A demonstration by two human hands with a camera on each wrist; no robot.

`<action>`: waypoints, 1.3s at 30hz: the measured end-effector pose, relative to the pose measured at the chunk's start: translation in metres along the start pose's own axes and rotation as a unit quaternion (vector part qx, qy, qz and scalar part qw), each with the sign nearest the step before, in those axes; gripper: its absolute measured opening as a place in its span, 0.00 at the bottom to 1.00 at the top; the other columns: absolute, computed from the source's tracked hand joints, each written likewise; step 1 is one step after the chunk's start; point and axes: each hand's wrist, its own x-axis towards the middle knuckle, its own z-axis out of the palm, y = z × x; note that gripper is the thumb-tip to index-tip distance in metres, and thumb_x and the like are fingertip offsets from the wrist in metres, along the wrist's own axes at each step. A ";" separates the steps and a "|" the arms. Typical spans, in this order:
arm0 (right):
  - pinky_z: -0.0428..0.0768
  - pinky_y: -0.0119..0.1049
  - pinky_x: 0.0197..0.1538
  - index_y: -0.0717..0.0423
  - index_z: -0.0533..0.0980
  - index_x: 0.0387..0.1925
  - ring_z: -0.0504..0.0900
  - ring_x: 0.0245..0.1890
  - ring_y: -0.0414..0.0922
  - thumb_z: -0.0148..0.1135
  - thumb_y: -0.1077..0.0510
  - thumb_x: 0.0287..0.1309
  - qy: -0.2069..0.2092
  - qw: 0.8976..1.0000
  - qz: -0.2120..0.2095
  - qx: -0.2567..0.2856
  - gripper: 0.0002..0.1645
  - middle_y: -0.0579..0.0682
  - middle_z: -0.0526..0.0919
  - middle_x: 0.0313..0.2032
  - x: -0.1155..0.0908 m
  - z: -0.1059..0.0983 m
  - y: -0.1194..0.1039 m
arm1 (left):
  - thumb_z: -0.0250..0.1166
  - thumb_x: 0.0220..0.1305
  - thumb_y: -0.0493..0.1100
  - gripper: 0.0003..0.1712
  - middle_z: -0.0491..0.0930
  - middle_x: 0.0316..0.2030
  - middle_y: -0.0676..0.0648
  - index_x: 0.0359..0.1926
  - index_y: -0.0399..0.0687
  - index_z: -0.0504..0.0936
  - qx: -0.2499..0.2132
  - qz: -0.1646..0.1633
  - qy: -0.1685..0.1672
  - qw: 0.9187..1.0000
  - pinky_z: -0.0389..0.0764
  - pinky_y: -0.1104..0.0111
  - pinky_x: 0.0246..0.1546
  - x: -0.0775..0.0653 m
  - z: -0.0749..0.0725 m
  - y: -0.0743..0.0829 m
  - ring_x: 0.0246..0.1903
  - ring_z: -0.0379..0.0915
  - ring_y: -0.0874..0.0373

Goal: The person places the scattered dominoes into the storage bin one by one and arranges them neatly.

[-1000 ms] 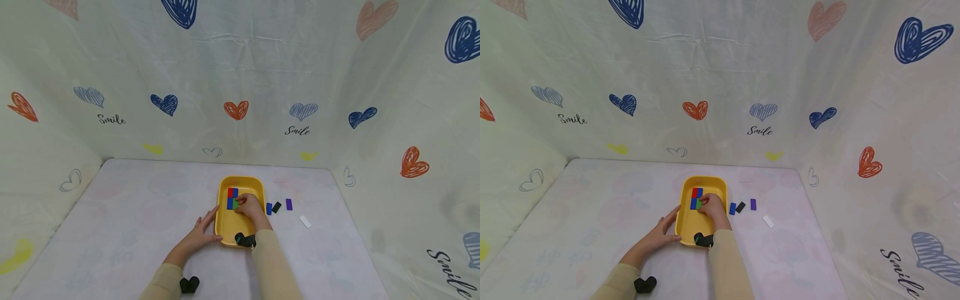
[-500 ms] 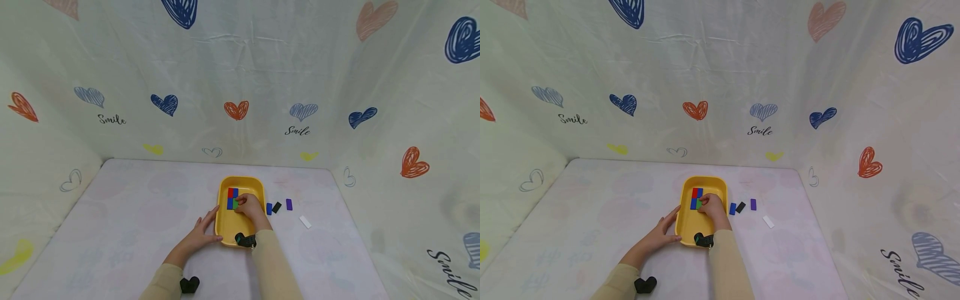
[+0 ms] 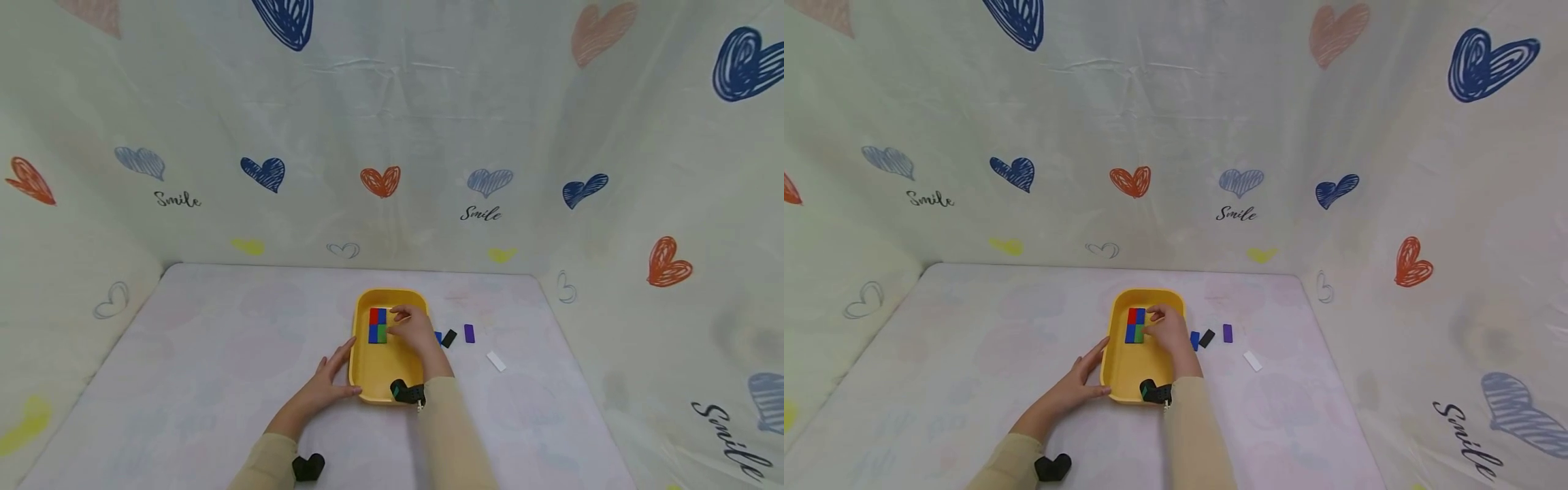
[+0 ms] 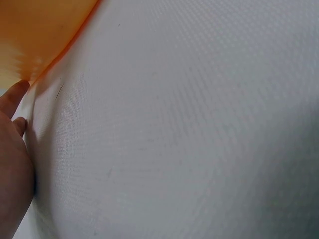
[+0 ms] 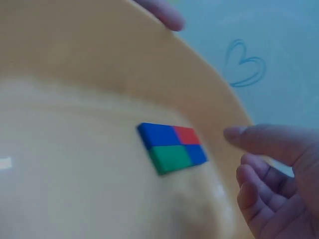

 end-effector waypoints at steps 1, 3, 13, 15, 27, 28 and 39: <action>0.79 0.34 0.38 0.60 0.78 0.49 0.74 0.35 0.47 0.72 0.66 0.51 0.012 1.000 -0.003 0.003 0.22 0.52 0.77 0.38 -0.002 -0.004 -0.002 | 0.75 0.49 0.56 0.58 0.60 0.72 0.47 0.76 0.69 0.52 0.000 -0.003 0.002 1.000 0.26 0.49 0.70 0.000 0.000 0.000 0.75 0.35 0.46; 0.78 0.33 0.37 0.60 0.78 0.50 0.74 0.34 0.47 0.73 0.66 0.51 0.033 0.999 -0.016 0.014 0.23 0.53 0.78 0.39 -0.005 -0.013 -0.005 | 0.76 0.49 0.56 0.58 0.60 0.72 0.48 0.76 0.71 0.51 -0.002 -0.007 0.003 1.000 0.26 0.51 0.71 0.000 0.000 -0.001 0.75 0.34 0.47; 0.78 0.28 0.34 0.62 0.78 0.52 0.75 0.32 0.46 0.72 0.67 0.51 0.117 0.988 -0.029 0.101 0.25 0.54 0.79 0.37 -0.021 -0.053 0.018 | 0.75 0.48 0.56 0.58 0.61 0.71 0.47 0.76 0.71 0.51 0.001 -0.007 0.005 1.000 0.25 0.51 0.70 0.000 -0.002 -0.002 0.75 0.34 0.46; 0.78 0.28 0.33 0.62 0.78 0.52 0.75 0.32 0.46 0.73 0.66 0.51 0.124 0.988 -0.011 0.093 0.25 0.53 0.79 0.36 -0.024 -0.057 0.029 | 0.75 0.49 0.55 0.58 0.60 0.72 0.47 0.76 0.70 0.50 0.000 -0.005 0.003 1.000 0.24 0.52 0.70 -0.001 -0.002 -0.002 0.75 0.33 0.46; 0.75 0.27 0.29 0.63 0.78 0.50 0.73 0.27 0.43 0.73 0.66 0.49 0.136 0.987 0.041 0.071 0.24 0.51 0.77 0.31 -0.033 -0.068 0.081 | 0.75 0.49 0.54 0.58 0.61 0.71 0.44 0.77 0.67 0.51 -0.007 0.010 -0.004 1.000 0.24 0.52 0.70 0.001 -0.002 -0.003 0.75 0.34 0.45; 0.74 0.28 0.28 0.63 0.78 0.49 0.73 0.26 0.43 0.73 0.66 0.49 0.135 0.988 0.041 0.065 0.24 0.50 0.76 0.30 -0.033 -0.068 0.085 | 0.75 0.50 0.53 0.58 0.61 0.71 0.44 0.77 0.66 0.51 -0.006 0.011 -0.004 1.000 0.24 0.52 0.70 0.001 -0.002 -0.002 0.75 0.34 0.45; 0.72 0.29 0.27 0.62 0.77 0.52 0.70 0.24 0.43 0.75 0.63 0.47 0.125 0.990 0.050 0.040 0.28 0.49 0.73 0.26 -0.030 -0.075 0.109 | 0.75 0.50 0.52 0.58 0.61 0.71 0.42 0.77 0.65 0.51 -0.008 0.014 -0.004 1.000 0.24 0.51 0.70 0.000 0.000 0.001 0.74 0.33 0.44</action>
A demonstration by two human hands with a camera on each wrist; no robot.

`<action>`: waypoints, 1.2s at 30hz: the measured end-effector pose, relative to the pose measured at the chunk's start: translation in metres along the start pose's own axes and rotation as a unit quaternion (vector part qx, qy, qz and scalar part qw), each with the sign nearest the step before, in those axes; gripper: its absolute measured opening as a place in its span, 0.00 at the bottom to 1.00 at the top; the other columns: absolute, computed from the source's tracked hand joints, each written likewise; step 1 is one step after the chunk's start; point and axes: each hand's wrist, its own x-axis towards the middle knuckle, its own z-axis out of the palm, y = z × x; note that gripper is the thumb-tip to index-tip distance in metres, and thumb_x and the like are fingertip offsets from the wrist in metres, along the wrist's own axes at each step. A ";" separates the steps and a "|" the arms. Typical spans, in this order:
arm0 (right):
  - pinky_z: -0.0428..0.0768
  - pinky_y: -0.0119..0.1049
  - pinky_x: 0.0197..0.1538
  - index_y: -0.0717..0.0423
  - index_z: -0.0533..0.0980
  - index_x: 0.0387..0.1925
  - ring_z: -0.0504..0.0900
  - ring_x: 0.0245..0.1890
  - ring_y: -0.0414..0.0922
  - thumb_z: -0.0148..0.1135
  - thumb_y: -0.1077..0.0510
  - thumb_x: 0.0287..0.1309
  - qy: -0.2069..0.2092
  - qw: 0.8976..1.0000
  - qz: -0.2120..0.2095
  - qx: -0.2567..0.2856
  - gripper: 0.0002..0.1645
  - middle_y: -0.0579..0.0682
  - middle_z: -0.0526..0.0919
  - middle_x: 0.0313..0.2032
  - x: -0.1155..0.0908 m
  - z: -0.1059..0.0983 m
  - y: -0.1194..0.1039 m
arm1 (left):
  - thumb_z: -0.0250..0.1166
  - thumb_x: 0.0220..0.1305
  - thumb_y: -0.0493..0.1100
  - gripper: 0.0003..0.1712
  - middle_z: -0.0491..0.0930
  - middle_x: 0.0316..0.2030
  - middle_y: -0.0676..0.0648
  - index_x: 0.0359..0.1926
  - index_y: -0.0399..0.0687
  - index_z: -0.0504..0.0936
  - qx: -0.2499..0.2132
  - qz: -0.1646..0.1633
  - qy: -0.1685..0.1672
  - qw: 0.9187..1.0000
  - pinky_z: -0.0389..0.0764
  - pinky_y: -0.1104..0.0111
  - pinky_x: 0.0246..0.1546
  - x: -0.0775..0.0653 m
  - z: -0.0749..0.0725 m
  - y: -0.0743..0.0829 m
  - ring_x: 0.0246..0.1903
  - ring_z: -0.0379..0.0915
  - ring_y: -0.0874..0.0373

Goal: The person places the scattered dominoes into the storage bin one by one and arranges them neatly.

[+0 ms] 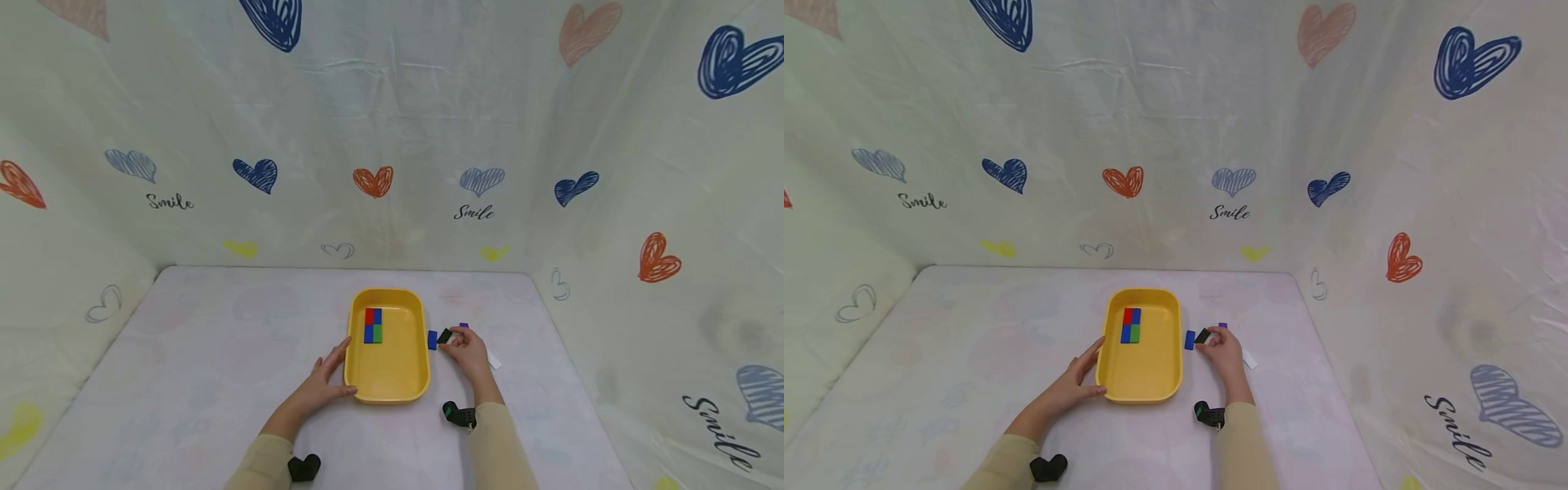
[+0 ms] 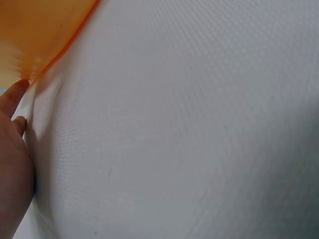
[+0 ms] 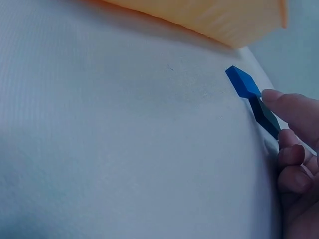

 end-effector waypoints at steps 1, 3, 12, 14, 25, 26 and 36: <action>0.72 0.29 0.27 0.63 0.76 0.53 0.70 0.24 0.43 0.75 0.63 0.47 0.000 1.000 0.000 -0.005 0.29 0.49 0.73 0.25 0.000 0.000 0.000 | 0.75 0.50 0.52 0.58 0.61 0.71 0.42 0.77 0.64 0.51 0.000 0.001 -0.001 1.000 0.23 0.50 0.70 0.000 0.000 0.000 0.74 0.33 0.44; 0.72 0.30 0.27 0.63 0.75 0.54 0.70 0.24 0.43 0.75 0.63 0.47 0.001 1.000 0.002 -0.013 0.30 0.49 0.73 0.25 0.002 0.000 0.000 | 0.75 0.50 0.52 0.58 0.61 0.71 0.43 0.77 0.64 0.50 0.001 0.000 -0.002 1.000 0.23 0.50 0.70 0.000 0.000 0.000 0.74 0.33 0.44; 0.70 0.30 0.27 0.62 0.75 0.57 0.69 0.22 0.43 0.75 0.62 0.48 0.010 0.999 0.020 -0.046 0.32 0.48 0.72 0.23 0.004 0.004 0.001 | 0.76 0.48 0.54 0.59 0.62 0.71 0.44 0.76 0.67 0.51 0.005 -0.011 0.005 1.000 0.24 0.51 0.70 0.000 0.001 0.000 0.75 0.34 0.45; 0.70 0.30 0.27 0.63 0.75 0.57 0.69 0.23 0.43 0.75 0.62 0.48 0.010 0.998 0.020 -0.053 0.32 0.48 0.72 0.23 0.003 0.004 0.001 | 0.76 0.48 0.54 0.59 0.62 0.71 0.44 0.76 0.67 0.51 0.006 -0.009 0.005 1.000 0.24 0.51 0.70 0.000 0.001 0.000 0.75 0.34 0.45; 0.70 0.31 0.28 0.64 0.76 0.55 0.70 0.24 0.44 0.75 0.62 0.48 0.007 0.999 0.021 -0.050 0.31 0.49 0.73 0.24 0.000 0.003 -0.001 | 0.76 0.48 0.55 0.59 0.61 0.71 0.44 0.77 0.66 0.51 0.008 -0.002 0.004 1.000 0.24 0.52 0.70 0.000 0.000 0.001 0.75 0.34 0.47; 0.71 0.31 0.28 0.64 0.76 0.54 0.70 0.24 0.44 0.75 0.61 0.48 0.007 0.999 0.024 -0.048 0.31 0.49 0.73 0.24 0.000 0.003 -0.001 | 0.76 0.48 0.54 0.59 0.61 0.71 0.43 0.77 0.65 0.51 0.007 0.001 0.005 1.000 0.24 0.51 0.70 0.000 0.000 0.001 0.75 0.34 0.46; 0.80 0.32 0.29 0.62 0.72 0.57 0.78 0.21 0.44 0.70 0.63 0.50 -0.005 0.998 0.037 0.044 0.31 0.51 0.82 0.27 -0.004 -0.004 -0.001 | 0.76 0.48 0.55 0.59 0.61 0.71 0.44 0.77 0.67 0.51 0.010 -0.006 0.005 1.000 0.24 0.51 0.70 -0.001 0.000 0.002 0.75 0.34 0.46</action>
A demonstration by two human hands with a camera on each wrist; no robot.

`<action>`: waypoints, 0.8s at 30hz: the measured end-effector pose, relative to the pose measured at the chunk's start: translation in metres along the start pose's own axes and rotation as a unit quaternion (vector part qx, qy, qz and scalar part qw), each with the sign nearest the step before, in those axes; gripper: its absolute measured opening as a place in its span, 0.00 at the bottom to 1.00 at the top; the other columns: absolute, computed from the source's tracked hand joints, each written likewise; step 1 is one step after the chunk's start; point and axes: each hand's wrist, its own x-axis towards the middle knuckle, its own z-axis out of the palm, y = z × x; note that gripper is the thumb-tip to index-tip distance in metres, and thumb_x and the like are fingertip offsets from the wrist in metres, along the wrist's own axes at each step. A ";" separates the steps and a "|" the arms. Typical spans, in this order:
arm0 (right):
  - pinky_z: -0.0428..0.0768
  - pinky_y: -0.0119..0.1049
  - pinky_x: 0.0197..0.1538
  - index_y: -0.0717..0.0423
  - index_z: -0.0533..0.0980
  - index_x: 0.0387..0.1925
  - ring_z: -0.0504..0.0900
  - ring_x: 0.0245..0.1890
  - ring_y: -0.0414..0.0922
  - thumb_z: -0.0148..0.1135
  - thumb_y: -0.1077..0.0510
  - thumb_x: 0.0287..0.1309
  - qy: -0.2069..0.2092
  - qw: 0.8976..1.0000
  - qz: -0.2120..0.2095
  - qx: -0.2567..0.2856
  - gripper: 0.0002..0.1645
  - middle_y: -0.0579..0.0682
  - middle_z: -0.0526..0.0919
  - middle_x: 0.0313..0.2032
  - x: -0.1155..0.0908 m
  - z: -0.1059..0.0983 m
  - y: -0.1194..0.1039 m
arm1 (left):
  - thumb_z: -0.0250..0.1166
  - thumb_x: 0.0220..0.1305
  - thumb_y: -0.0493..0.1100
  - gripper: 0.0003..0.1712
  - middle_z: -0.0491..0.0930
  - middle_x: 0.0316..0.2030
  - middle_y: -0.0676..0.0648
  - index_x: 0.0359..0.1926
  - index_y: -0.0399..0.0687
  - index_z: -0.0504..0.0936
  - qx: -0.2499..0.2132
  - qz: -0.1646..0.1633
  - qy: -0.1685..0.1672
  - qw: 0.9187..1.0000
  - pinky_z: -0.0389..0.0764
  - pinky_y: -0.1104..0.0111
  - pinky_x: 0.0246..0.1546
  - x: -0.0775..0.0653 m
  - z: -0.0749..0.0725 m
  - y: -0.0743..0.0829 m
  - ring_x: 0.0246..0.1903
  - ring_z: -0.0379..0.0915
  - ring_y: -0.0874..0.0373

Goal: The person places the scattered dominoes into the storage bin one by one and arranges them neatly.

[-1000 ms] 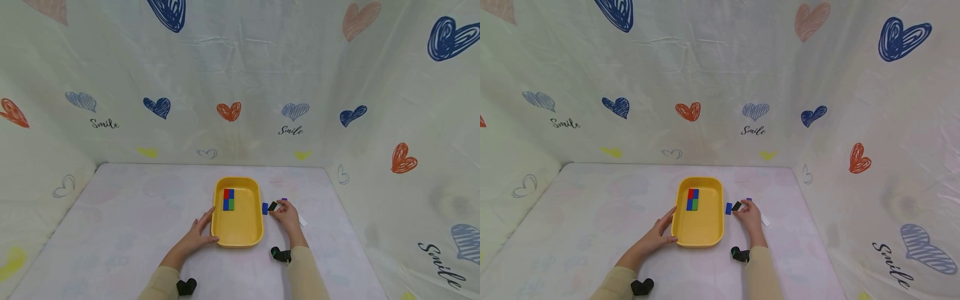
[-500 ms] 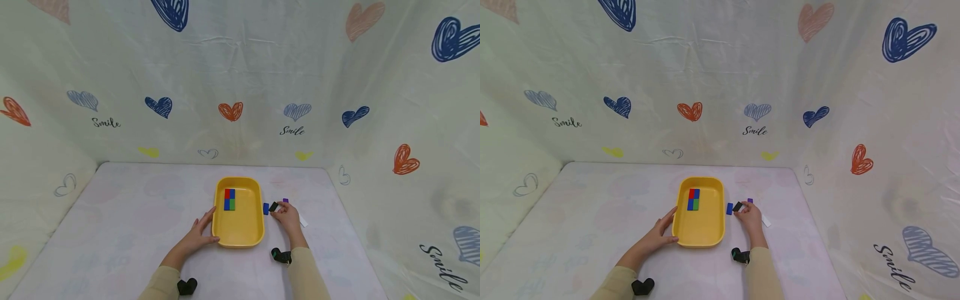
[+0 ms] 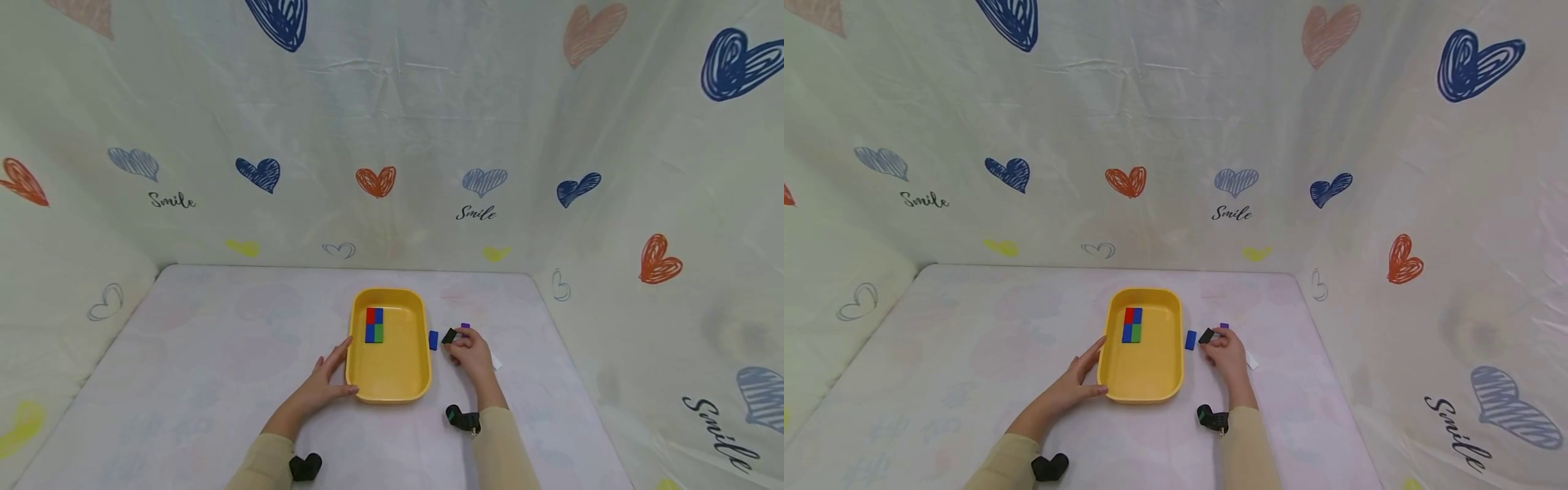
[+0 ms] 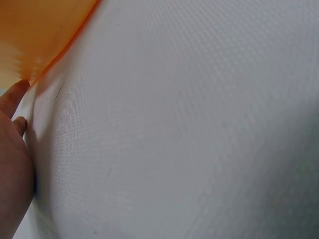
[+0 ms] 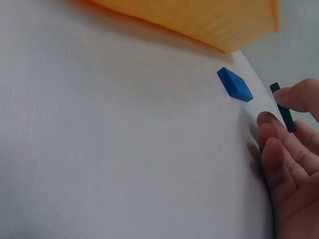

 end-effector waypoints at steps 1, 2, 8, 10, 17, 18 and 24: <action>0.81 0.32 0.29 0.62 0.71 0.57 0.79 0.21 0.44 0.70 0.63 0.50 -0.002 1.000 0.001 0.012 0.31 0.51 0.83 0.27 0.000 -0.001 0.000 | 0.76 0.48 0.55 0.59 0.61 0.71 0.44 0.77 0.67 0.50 -0.001 -0.001 0.000 1.000 0.24 0.51 0.70 0.000 0.000 0.000 0.75 0.34 0.46; 0.82 0.33 0.30 0.62 0.71 0.58 0.80 0.21 0.45 0.70 0.64 0.50 -0.004 1.000 0.003 0.023 0.32 0.52 0.84 0.27 0.000 -0.002 0.000 | 0.76 0.48 0.54 0.59 0.61 0.71 0.44 0.77 0.67 0.50 -0.002 -0.002 -0.001 1.000 0.24 0.51 0.70 0.000 0.000 0.000 0.75 0.34 0.46; 0.82 0.32 0.33 0.60 0.70 0.59 0.80 0.23 0.45 0.69 0.66 0.50 -0.016 0.997 0.025 0.066 0.33 0.52 0.85 0.27 -0.002 -0.007 -0.005 | 0.76 0.48 0.54 0.59 0.61 0.71 0.44 0.77 0.66 0.51 -0.002 0.000 -0.003 1.000 0.24 0.51 0.70 0.000 -0.001 -0.002 0.75 0.34 0.45; 0.82 0.32 0.34 0.60 0.69 0.59 0.81 0.25 0.45 0.68 0.66 0.51 -0.018 0.996 0.028 0.083 0.32 0.53 0.85 0.28 -0.004 -0.007 -0.010 | 0.76 0.49 0.54 0.59 0.61 0.71 0.43 0.77 0.65 0.50 -0.001 0.003 -0.004 1.000 0.24 0.50 0.70 0.000 -0.001 -0.003 0.74 0.34 0.44; 0.84 0.33 0.34 0.60 0.70 0.59 0.83 0.27 0.47 0.65 0.69 0.54 -0.047 0.992 0.019 0.112 0.30 0.55 0.86 0.32 -0.011 -0.008 -0.035 | 0.76 0.49 0.55 0.59 0.61 0.71 0.43 0.77 0.64 0.50 0.003 0.010 -0.003 1.000 0.24 0.50 0.70 0.001 0.000 -0.003 0.74 0.35 0.44; 0.83 0.33 0.33 0.60 0.70 0.59 0.83 0.27 0.47 0.65 0.69 0.54 -0.057 0.992 0.018 0.109 0.29 0.56 0.86 0.32 -0.013 -0.007 -0.039 | 0.76 0.49 0.55 0.59 0.61 0.71 0.43 0.77 0.65 0.50 0.002 0.009 -0.003 1.000 0.25 0.50 0.70 0.001 -0.001 -0.003 0.74 0.35 0.44; 0.79 0.32 0.26 0.59 0.70 0.59 0.81 0.24 0.47 0.63 0.68 0.55 -0.113 0.990 0.010 0.081 0.28 0.57 0.86 0.33 -0.024 -0.005 -0.066 | 0.76 0.48 0.55 0.59 0.61 0.71 0.44 0.77 0.66 0.51 -0.002 0.006 -0.004 1.000 0.24 0.52 0.70 0.001 -0.001 -0.003 0.75 0.35 0.45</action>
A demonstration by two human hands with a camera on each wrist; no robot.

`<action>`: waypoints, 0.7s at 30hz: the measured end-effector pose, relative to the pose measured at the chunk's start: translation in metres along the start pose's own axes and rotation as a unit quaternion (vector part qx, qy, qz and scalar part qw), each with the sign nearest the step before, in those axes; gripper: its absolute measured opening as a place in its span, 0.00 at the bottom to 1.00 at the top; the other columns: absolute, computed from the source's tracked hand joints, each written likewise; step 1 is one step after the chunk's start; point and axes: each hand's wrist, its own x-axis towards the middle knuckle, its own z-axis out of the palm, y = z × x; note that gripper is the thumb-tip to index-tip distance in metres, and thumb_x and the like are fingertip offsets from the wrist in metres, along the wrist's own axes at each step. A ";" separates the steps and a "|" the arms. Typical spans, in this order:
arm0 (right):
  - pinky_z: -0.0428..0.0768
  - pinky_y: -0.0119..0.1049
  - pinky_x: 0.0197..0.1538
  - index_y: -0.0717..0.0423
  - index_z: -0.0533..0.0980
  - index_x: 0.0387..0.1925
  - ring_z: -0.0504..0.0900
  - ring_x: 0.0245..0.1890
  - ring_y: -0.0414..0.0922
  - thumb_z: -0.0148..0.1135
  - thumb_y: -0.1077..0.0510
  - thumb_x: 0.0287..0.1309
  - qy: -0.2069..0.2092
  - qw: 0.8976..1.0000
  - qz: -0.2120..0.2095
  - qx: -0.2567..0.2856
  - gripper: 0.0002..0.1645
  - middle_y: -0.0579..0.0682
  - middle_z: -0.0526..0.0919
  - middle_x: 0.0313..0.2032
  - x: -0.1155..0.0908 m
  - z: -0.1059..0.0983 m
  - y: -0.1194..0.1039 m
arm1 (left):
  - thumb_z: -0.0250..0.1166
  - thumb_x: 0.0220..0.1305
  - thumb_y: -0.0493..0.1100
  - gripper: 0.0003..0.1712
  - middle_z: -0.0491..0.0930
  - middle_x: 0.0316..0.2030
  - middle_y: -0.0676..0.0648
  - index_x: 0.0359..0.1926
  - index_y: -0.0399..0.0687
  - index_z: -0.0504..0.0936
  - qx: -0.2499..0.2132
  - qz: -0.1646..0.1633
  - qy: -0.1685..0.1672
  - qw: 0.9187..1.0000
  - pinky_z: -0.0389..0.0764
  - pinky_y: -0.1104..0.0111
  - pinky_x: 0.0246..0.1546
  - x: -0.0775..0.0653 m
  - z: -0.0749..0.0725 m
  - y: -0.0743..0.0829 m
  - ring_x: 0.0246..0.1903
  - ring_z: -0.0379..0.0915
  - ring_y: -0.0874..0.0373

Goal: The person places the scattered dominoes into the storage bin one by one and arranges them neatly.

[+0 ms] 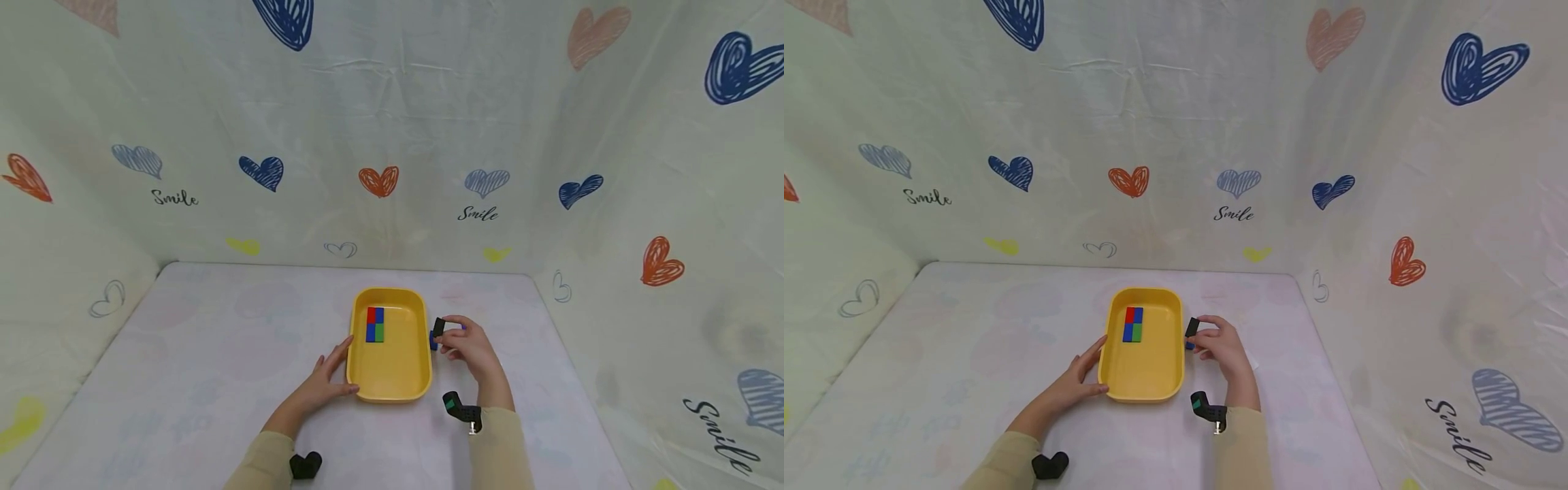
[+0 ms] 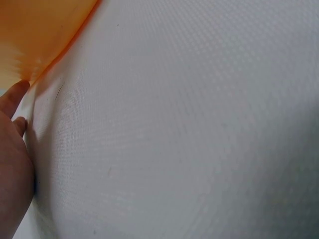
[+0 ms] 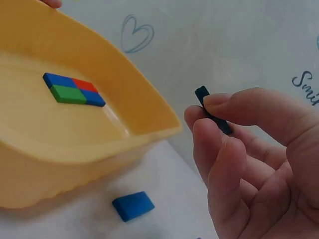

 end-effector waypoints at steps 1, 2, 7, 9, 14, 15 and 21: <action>0.79 0.31 0.26 0.58 0.70 0.59 0.81 0.23 0.47 0.64 0.68 0.56 -0.008 1.000 -0.001 -0.002 0.28 0.57 0.86 0.33 -0.001 0.002 -0.003 | 0.76 0.48 0.55 0.59 0.60 0.71 0.44 0.77 0.66 0.51 -0.001 0.000 -0.001 1.000 0.24 0.52 0.70 0.000 0.000 0.000 0.75 0.34 0.46; 0.79 0.31 0.25 0.59 0.70 0.59 0.81 0.23 0.47 0.64 0.68 0.56 -0.016 1.000 -0.003 -0.002 0.28 0.57 0.86 0.33 -0.002 0.004 -0.007 | 0.76 0.48 0.55 0.60 0.60 0.71 0.44 0.77 0.66 0.51 -0.003 -0.001 -0.001 1.000 0.24 0.52 0.70 0.001 0.000 -0.001 0.75 0.34 0.46; 0.79 0.31 0.25 0.59 0.70 0.58 0.80 0.22 0.47 0.66 0.67 0.56 -0.062 0.998 -0.014 -0.002 0.28 0.57 0.86 0.32 -0.003 0.018 -0.017 | 0.77 0.47 0.56 0.60 0.61 0.71 0.45 0.77 0.67 0.51 -0.009 -0.011 0.002 1.000 0.23 0.51 0.70 0.001 0.001 -0.001 0.75 0.34 0.46; 0.79 0.31 0.25 0.59 0.70 0.58 0.80 0.22 0.46 0.68 0.66 0.55 -0.079 0.997 -0.015 -0.015 0.29 0.56 0.85 0.32 -0.002 0.024 -0.020 | 0.77 0.47 0.56 0.60 0.61 0.71 0.44 0.76 0.67 0.51 -0.009 -0.012 0.003 1.000 0.24 0.51 0.70 0.001 0.001 0.000 0.75 0.34 0.45; 0.80 0.33 0.25 0.59 0.70 0.57 0.81 0.22 0.49 0.69 0.64 0.55 -0.115 0.991 -0.024 -0.064 0.29 0.55 0.85 0.31 -0.001 0.038 -0.022 | 0.77 0.48 0.56 0.59 0.61 0.71 0.45 0.76 0.68 0.51 -0.007 -0.014 0.002 1.000 0.24 0.51 0.70 0.000 0.000 0.002 0.75 0.34 0.45; 0.81 0.33 0.25 0.59 0.70 0.57 0.81 0.23 0.51 0.69 0.63 0.55 -0.120 0.990 -0.027 -0.073 0.28 0.55 0.86 0.31 0.000 0.041 -0.023 | 0.77 0.48 0.56 0.59 0.61 0.71 0.44 0.77 0.66 0.51 -0.004 -0.010 0.003 1.000 0.24 0.50 0.70 0.000 0.000 0.002 0.74 0.34 0.44; 0.82 0.35 0.27 0.60 0.70 0.55 0.82 0.27 0.58 0.69 0.63 0.56 -0.158 0.982 -0.033 -0.101 0.26 0.54 0.86 0.31 0.005 0.055 -0.025 | 0.76 0.48 0.57 0.59 0.61 0.71 0.44 0.77 0.66 0.51 0.004 -0.010 0.005 1.000 0.25 0.51 0.70 -0.001 0.000 0.003 0.74 0.35 0.45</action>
